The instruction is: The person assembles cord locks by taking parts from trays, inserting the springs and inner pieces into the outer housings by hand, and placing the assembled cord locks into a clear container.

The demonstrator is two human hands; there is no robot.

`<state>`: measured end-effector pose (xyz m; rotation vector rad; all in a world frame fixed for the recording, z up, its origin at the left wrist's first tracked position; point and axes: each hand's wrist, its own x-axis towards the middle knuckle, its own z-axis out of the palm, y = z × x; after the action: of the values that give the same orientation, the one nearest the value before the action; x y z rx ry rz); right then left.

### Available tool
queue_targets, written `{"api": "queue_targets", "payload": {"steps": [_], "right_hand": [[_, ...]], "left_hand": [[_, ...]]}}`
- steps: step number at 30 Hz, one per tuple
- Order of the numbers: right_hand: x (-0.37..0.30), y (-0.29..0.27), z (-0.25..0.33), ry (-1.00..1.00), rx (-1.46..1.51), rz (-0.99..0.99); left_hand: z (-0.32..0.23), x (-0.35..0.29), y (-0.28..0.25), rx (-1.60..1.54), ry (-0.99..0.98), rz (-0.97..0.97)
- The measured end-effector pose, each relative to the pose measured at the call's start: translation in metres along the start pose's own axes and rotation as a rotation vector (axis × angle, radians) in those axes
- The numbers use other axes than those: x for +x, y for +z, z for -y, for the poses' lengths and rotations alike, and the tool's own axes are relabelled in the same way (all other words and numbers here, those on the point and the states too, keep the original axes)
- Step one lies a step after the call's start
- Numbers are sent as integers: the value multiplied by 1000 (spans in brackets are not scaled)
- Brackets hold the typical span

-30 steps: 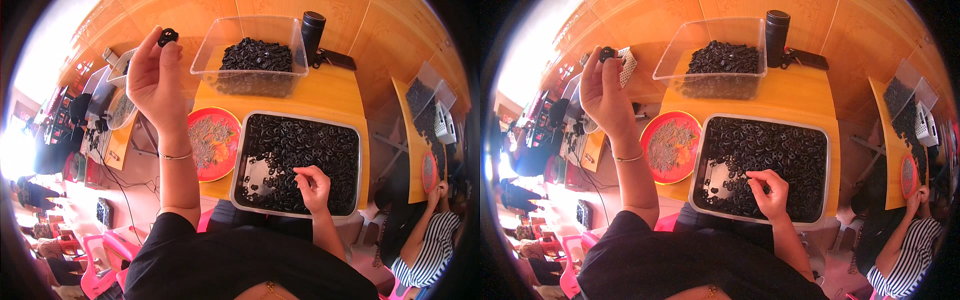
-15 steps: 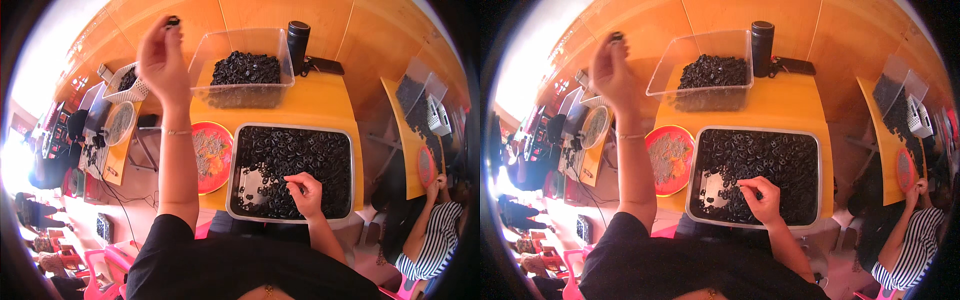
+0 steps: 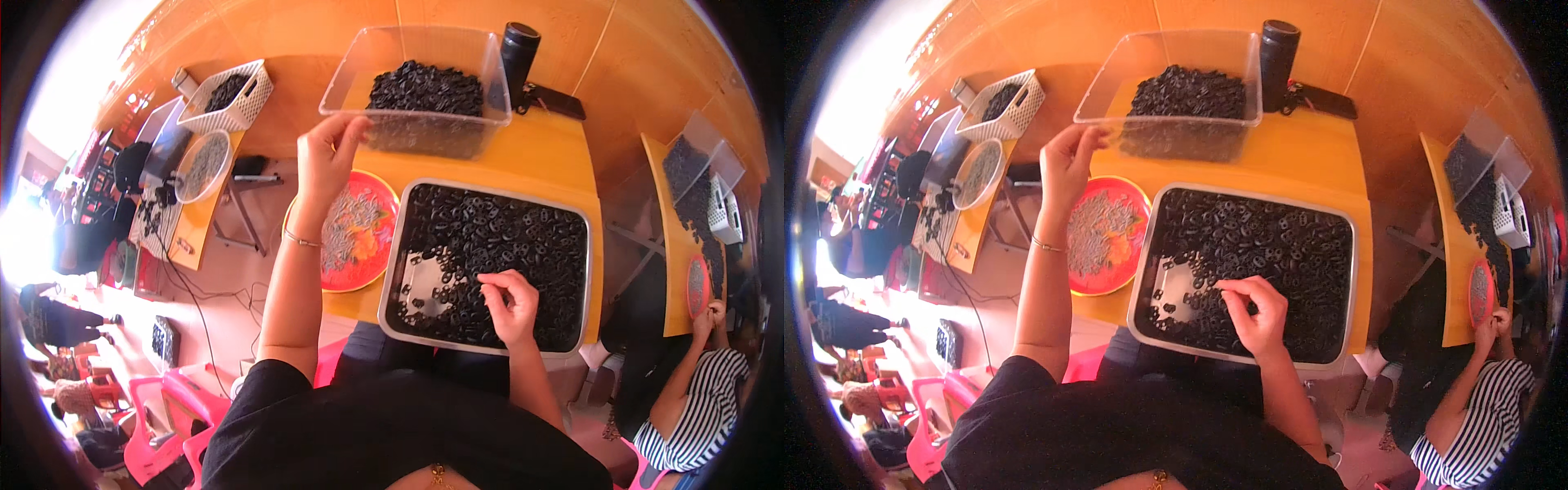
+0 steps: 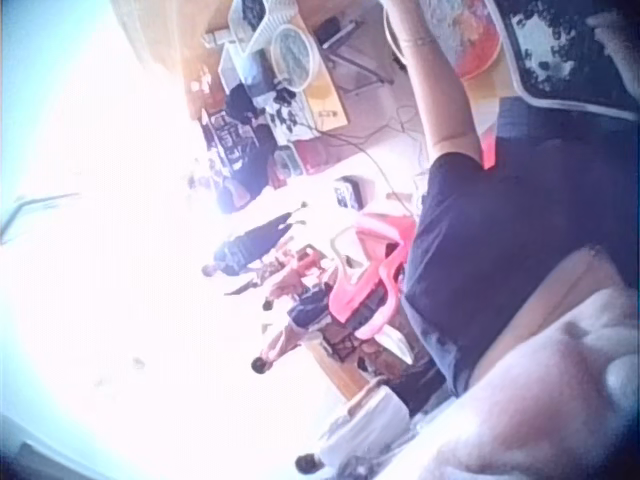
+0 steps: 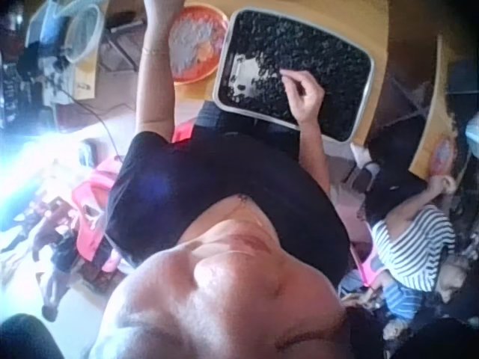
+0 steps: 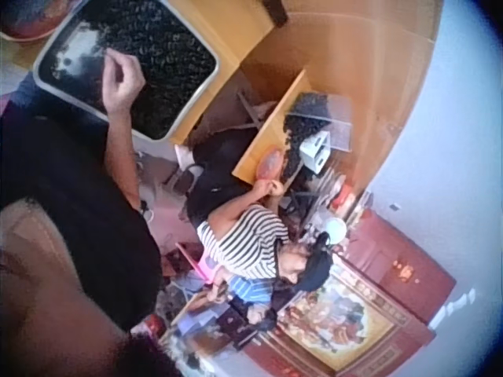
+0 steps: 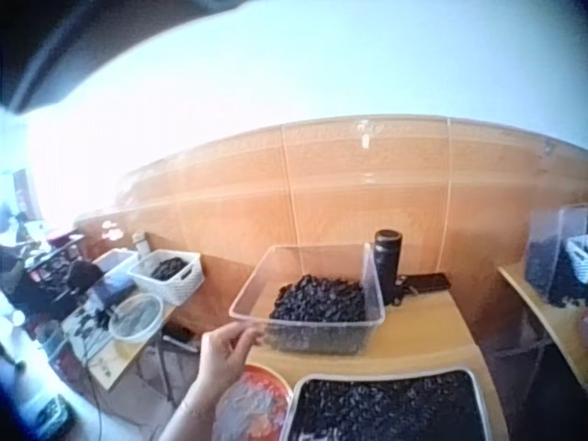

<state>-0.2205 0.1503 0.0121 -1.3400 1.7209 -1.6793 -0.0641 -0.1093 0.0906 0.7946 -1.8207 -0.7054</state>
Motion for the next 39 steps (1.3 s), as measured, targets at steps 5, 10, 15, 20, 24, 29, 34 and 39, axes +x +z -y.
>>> {"api": "queue_targets", "payload": {"steps": [5, 10, 15, 20, 24, 29, 34, 39], "right_hand": [[-1, 1, -5, 10, 22, 41], [-4, 2, -6, 30, 43, 65], [-3, 3, -7, -20, 3, 67], [-3, 7, -5, 8, 12, 51], [-4, 3, -9, -30, -20, 100], [-4, 5, -8, -18, -18, 87], [-4, 6, -7, -3, -13, 66], [-5, 5, -7, 16, -25, 80]], "left_hand": [[15, -65, -20, 140, -34, 257], [34, -106, -34, 326, 28, 486], [46, -119, -35, 357, 98, 460], [43, -120, -43, 423, 48, 511], [34, -125, -53, 480, -34, 561], [41, -135, -59, 488, 36, 613], [46, -140, -55, 569, 69, 636], [47, -135, -48, 630, 151, 698]]}}
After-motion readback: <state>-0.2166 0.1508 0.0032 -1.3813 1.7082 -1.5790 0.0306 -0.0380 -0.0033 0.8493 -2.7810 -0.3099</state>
